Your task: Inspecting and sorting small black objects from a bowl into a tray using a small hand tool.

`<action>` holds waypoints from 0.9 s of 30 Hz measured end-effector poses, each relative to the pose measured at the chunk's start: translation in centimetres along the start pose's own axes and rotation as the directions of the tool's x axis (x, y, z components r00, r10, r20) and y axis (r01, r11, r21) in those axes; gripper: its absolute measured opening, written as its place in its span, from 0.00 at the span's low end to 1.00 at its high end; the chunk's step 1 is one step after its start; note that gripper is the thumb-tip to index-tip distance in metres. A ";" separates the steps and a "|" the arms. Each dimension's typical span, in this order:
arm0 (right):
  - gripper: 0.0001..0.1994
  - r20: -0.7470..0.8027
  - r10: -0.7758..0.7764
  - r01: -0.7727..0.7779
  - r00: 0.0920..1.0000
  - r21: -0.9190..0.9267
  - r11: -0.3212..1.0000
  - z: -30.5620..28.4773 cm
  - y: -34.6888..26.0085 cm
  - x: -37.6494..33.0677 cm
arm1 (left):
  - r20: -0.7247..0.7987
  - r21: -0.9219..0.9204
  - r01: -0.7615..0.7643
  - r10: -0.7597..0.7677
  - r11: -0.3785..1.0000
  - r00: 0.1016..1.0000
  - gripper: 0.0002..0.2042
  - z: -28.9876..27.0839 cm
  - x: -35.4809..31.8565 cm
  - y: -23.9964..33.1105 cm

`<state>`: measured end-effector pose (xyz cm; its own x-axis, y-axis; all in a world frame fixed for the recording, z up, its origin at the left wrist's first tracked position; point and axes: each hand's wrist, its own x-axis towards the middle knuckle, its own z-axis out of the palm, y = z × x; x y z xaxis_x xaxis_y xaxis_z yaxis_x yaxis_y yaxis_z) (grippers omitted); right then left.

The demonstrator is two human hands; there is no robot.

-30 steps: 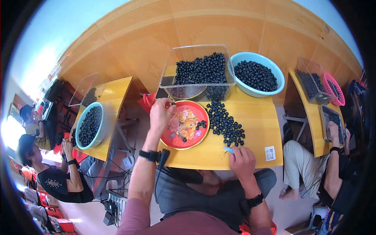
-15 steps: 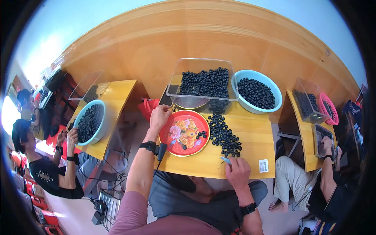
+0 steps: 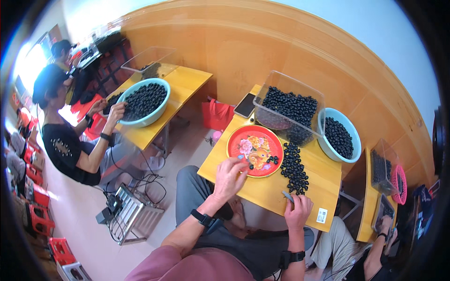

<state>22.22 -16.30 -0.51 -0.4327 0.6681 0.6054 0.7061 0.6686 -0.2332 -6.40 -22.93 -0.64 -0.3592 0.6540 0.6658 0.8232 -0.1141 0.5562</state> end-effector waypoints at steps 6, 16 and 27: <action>0.10 -0.050 -0.030 0.029 0.998 -0.016 0.999 0.6 0.2 -0.2 | 0.045 0.053 -0.022 0.020 0.998 0.999 0.15 0.1 -0.9 -0.4; 0.12 -0.073 0.038 -0.045 0.997 -0.102 0.994 0.0 -0.1 -1.0 | 0.014 -0.237 0.063 -0.062 0.969 0.998 0.16 -2.5 0.0 -1.0; 0.14 -0.375 -0.083 0.085 0.923 -0.012 0.996 -22.6 -7.1 5.8 | -0.140 -0.290 -0.566 0.550 0.772 0.823 0.19 -31.9 11.1 12.9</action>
